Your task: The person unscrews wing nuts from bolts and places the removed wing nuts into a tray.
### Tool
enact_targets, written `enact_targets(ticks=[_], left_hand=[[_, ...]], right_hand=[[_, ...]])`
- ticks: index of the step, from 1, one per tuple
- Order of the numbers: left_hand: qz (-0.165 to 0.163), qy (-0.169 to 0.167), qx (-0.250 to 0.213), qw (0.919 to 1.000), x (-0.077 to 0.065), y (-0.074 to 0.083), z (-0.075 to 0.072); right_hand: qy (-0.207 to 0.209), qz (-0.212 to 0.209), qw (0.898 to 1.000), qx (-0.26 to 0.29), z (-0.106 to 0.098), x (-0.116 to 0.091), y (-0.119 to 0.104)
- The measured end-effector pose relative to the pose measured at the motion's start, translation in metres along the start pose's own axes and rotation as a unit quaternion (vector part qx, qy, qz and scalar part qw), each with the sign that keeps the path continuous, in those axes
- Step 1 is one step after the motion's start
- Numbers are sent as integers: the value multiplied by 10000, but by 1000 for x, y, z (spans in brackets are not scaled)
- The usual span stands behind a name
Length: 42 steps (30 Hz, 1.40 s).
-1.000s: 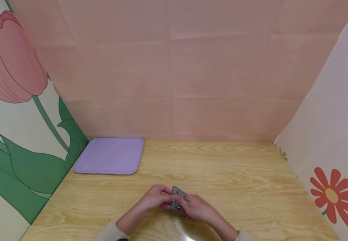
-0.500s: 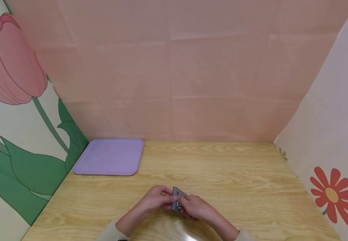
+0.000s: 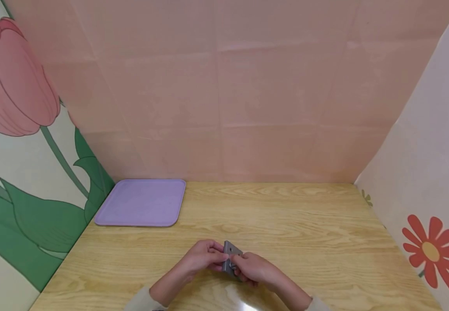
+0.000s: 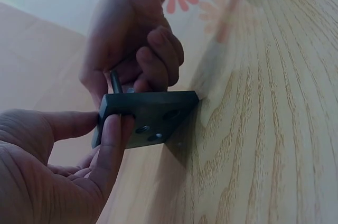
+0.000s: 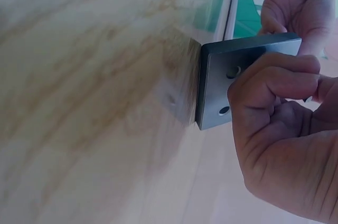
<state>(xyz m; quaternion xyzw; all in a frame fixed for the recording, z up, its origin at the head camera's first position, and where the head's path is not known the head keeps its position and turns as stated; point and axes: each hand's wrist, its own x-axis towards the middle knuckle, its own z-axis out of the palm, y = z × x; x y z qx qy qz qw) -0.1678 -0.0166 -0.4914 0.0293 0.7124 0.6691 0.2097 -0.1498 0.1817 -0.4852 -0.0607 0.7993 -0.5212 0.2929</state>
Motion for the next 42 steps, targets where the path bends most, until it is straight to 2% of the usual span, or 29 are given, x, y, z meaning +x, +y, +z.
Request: enact_targets(ticks=[8,13,16,22,30,32,33,36,40,42], left_hand=[[-26,20,-36,10000,-1,-3,0],[62,22,-55,10000,-2,-5,-1],[98,34,-45,9999,-2,-6,-1],[105,61,-32,9999,-2,-6,-2],[155,50,-117,9998,-4,-5,-4],[165,42,-155,9997,-4,-5,-5],[166,44,-155,9997,-4,-5,-5],[165,59,-123,9998,-3,-6,-5],[148,116,-31,9998,-1,-8,-5],[134,147,9,9998,-1,-8,-4]], right_hand=[[-200,-344,9991,-111,-3,-4,2],[-100,-884,9934,-730,-5,-5,4],[-35,-1356,9838,-1172,-5,-5,5],[147,-2152,9581,-1888,-5,-4,3],[425,-2614,9316,-2490,-1,-3,2],[477,-2660,9278,-2573,0,-3,1],[497,-2646,9278,-2582,0,-3,1],[495,-2428,9386,-2399,1,-4,0],[681,-1838,9555,-2202,0,-5,-1],[774,-1564,9606,-2164,0,-5,-1]])
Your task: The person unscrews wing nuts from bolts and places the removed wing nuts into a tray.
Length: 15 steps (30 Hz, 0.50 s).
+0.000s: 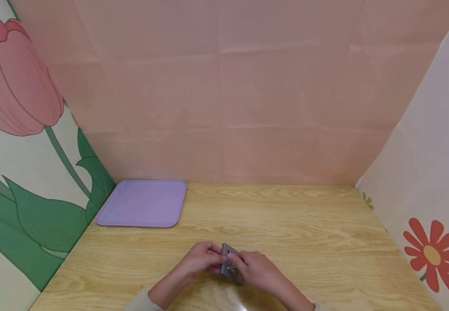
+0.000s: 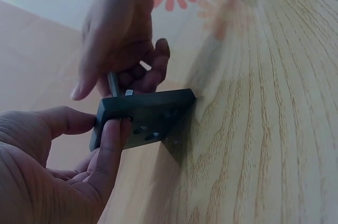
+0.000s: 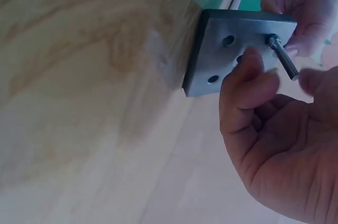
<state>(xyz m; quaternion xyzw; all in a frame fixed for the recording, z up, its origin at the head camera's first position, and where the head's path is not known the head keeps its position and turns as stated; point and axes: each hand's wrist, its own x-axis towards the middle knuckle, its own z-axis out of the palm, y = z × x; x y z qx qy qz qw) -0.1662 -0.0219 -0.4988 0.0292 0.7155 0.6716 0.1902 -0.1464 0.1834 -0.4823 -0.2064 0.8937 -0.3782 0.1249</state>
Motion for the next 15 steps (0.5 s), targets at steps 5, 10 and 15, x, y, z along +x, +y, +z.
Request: enact_targets(ticks=[5,10,15], left_hand=[[3,34,56,10000,0,0,1],[24,19,25,10000,-1,0,1],[11,-15,2,10000,0,-1,1]], right_hand=[[-247,536,9951,792,1,1,2],[-451,755,9877,1291,5,2,2],[-561,952,9846,1358,6,4,-1]])
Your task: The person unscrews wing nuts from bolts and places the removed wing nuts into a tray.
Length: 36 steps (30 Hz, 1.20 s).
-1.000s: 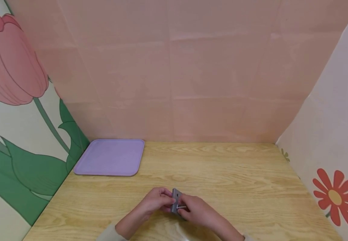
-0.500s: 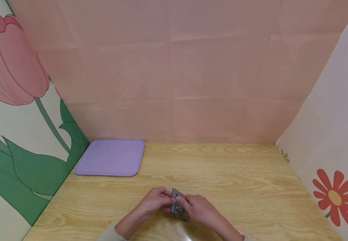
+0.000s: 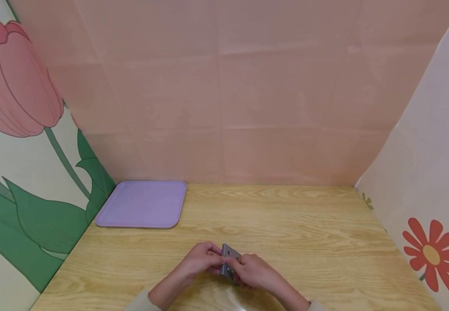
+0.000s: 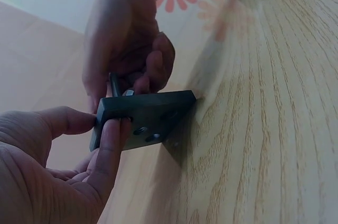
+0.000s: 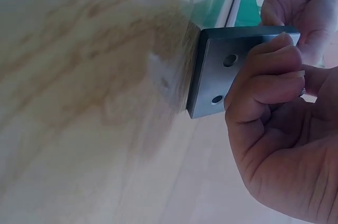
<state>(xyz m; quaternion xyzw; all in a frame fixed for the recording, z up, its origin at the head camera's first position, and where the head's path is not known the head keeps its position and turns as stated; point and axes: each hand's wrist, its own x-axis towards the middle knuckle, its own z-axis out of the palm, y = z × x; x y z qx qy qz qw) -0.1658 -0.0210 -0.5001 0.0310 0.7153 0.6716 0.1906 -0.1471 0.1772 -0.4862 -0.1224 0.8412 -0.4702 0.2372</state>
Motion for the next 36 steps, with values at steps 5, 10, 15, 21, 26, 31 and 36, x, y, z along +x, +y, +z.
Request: enact_targets(ticks=[5,10,15,21,26,31,36], left_hand=[[20,8,29,10000,1,-1,0],[35,27,9,10000,0,-1,-1],[36,-2,-12,10000,-1,1,-1],[49,-56,-54,10000,-1,2,-1],[60,-57,-46,10000,-2,3,-2],[41,-50,-9,10000,-1,2,-2],[-4,-24,33,10000,-1,1,-2]], right_hand=[[4,-211,9991,-377,-2,0,-1],[73,-1012,9891,-1070,-6,0,1],[68,-1557,9793,-1293,-8,-1,3],[394,-2234,9451,-2350,-7,-2,2],[679,-2563,9148,-3046,-5,-3,1],[791,-2675,9042,-3233,-5,-3,0],[637,-2095,9409,-2584,-7,-2,-2]])
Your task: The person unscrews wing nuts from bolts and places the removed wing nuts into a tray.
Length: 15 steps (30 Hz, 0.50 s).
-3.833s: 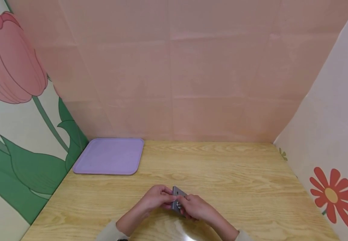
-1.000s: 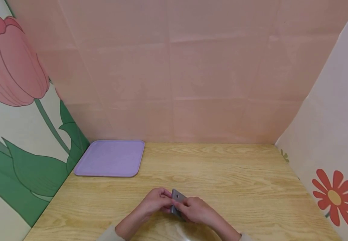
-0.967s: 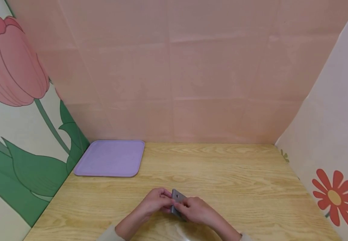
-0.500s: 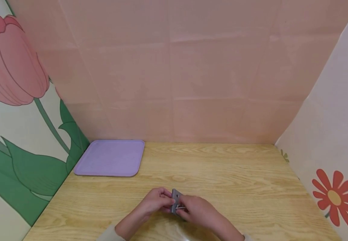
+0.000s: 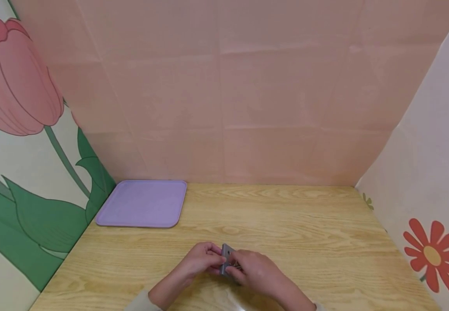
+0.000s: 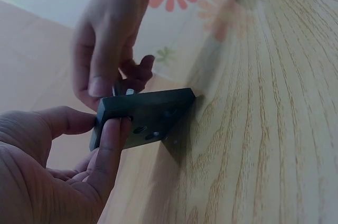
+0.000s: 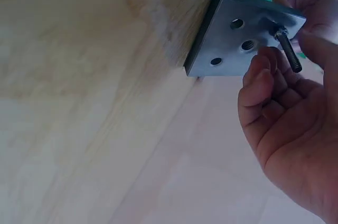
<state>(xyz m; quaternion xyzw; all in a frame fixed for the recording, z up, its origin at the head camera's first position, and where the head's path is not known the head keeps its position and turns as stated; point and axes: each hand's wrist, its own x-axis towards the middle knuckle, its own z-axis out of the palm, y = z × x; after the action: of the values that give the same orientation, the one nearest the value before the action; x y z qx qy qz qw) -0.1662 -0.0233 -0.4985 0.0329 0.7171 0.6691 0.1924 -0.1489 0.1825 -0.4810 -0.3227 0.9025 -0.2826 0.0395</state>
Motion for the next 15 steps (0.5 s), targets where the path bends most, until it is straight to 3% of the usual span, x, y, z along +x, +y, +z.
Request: enact_targets(ticks=[4,9,15], left_hand=[[-7,24,32,10000,0,0,1],[61,19,22,10000,0,0,2],[65,-9,-2,10000,0,2,2]], right_hand=[[-1,765,9962,405,-1,1,0],[-170,1602,9808,1097,-2,-1,-1],[-671,1697,9607,2092,-1,0,-1]])
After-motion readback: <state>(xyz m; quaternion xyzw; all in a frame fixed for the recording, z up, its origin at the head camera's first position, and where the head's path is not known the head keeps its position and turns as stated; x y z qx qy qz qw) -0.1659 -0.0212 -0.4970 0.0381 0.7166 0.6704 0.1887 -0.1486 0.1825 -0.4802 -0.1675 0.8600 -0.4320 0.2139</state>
